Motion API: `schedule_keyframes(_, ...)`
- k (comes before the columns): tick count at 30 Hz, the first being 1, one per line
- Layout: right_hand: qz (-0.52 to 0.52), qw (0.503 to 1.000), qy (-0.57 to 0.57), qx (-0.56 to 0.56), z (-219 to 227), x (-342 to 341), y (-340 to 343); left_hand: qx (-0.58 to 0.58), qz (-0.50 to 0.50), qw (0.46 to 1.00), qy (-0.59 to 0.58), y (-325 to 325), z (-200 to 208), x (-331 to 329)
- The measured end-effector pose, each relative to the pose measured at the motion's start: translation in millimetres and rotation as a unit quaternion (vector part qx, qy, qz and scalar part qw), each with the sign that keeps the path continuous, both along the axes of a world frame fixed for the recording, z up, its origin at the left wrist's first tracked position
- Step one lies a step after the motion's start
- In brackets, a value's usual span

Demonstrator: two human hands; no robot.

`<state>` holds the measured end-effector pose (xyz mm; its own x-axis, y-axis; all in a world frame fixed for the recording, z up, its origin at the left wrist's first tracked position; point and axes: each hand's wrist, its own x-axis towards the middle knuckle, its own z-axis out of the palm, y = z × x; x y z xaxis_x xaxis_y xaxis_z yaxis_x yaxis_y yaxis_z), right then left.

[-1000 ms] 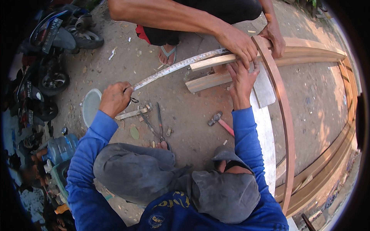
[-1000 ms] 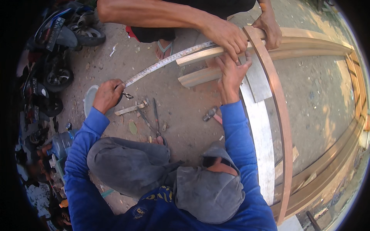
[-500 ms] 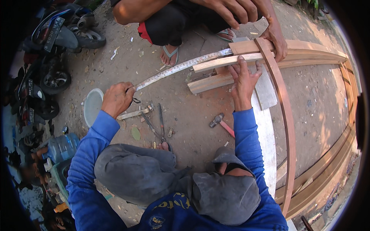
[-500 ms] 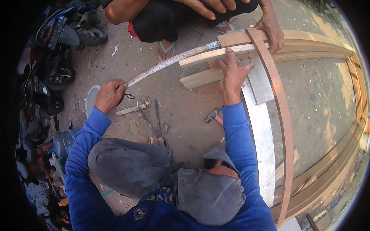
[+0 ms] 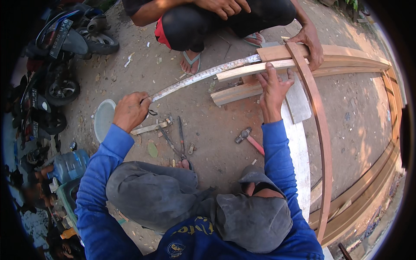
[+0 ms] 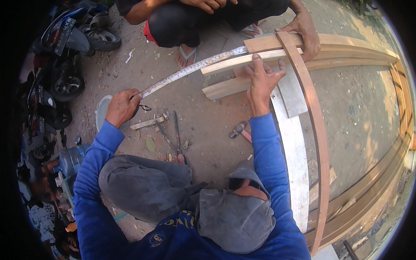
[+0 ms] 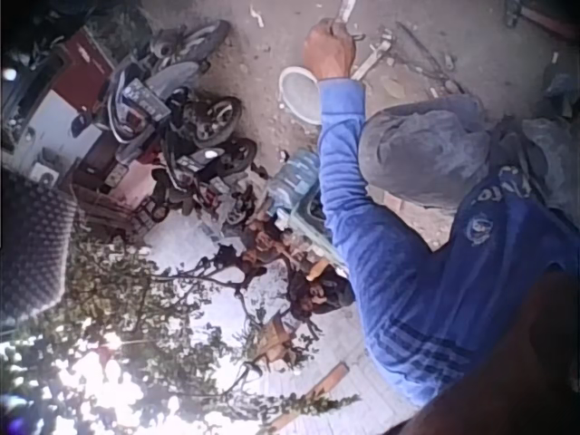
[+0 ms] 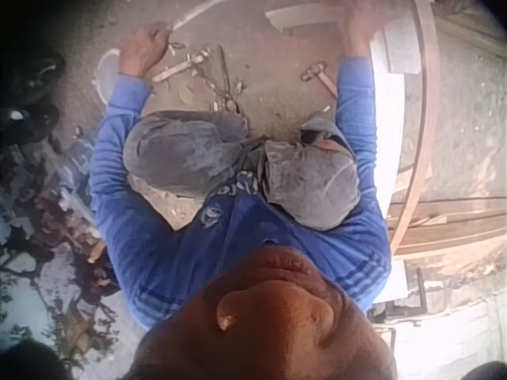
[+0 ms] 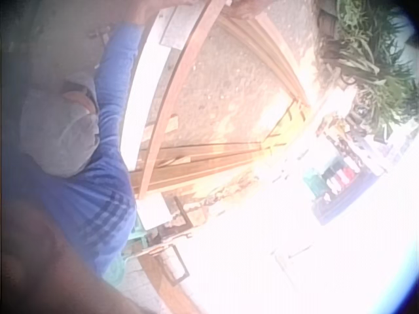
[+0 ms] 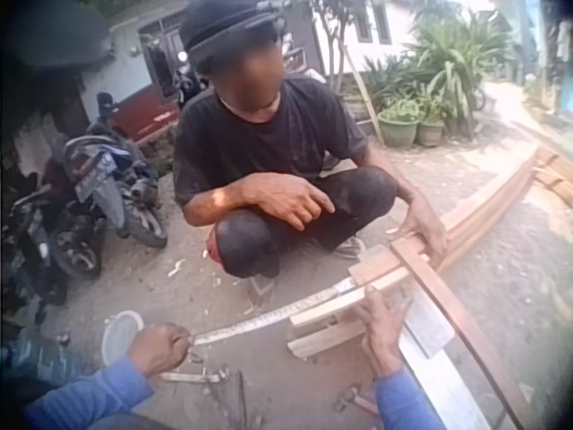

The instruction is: The person constructs a large wooden frame by hand, using a saw to cut wood, a tape measure to check lengths, and a hammer to secure pieces together with another person's assistance.

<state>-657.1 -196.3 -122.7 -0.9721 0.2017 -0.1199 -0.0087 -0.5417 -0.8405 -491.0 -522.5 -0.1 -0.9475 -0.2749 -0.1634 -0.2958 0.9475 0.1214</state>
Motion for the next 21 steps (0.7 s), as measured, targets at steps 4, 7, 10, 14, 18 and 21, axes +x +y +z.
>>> schedule_keyframes(4,-0.017,1.0,0.0,-0.004,-3,-4,4,0.003,-0.008,1.0,0.012,3,2,-3)
schedule_keyframes(7,-0.031,0.999,0.019,-0.018,1,-4,4,0.002,-0.027,1.0,0.013,8,5,-6)
schedule_keyframes(10,-0.004,1.0,-0.01,-0.004,6,-3,0,0.004,0.016,1.0,-0.008,5,5,-1)
schedule_keyframes(14,-0.016,1.0,0.003,0.027,4,-3,4,-0.002,0.003,1.0,0.001,10,5,-3)
schedule_keyframes(18,-0.001,0.997,0.01,0.072,5,-8,6,-0.005,0.007,1.0,0.001,9,6,-4)
schedule_keyframes(21,0.005,0.995,0.021,0.101,2,-7,5,0.005,0.017,1.0,-0.005,12,8,-5)
